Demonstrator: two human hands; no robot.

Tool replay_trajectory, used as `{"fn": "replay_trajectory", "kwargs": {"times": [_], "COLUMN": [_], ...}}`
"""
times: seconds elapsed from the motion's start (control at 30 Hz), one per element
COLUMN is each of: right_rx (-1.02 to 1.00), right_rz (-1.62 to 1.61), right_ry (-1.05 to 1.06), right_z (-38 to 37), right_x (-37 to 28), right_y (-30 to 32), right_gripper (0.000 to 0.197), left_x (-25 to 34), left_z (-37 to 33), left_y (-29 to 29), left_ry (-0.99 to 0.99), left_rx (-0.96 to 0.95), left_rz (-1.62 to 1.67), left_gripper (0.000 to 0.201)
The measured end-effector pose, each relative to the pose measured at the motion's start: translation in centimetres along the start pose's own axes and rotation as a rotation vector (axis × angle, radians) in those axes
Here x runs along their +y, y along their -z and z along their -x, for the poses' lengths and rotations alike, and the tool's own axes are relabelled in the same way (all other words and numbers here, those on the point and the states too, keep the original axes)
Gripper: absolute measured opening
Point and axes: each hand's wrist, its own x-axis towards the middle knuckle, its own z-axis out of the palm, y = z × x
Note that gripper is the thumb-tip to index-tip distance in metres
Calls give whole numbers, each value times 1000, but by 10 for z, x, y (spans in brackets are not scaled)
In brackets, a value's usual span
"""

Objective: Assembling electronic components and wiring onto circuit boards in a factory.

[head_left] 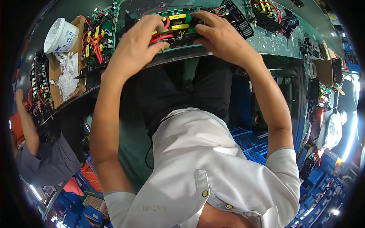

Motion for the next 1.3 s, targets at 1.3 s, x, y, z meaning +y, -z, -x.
{"fn": "replay_trajectory", "kwargs": {"times": [1.3], "right_rx": [-314], "right_rz": [-194], "right_ry": [-6], "right_z": [-30], "right_x": [13], "right_y": [29], "right_gripper": [21], "left_x": [6], "left_z": [-25], "left_y": [0], "left_ry": [80], "left_rx": [-220], "left_rz": [-295], "left_gripper": [36]}}
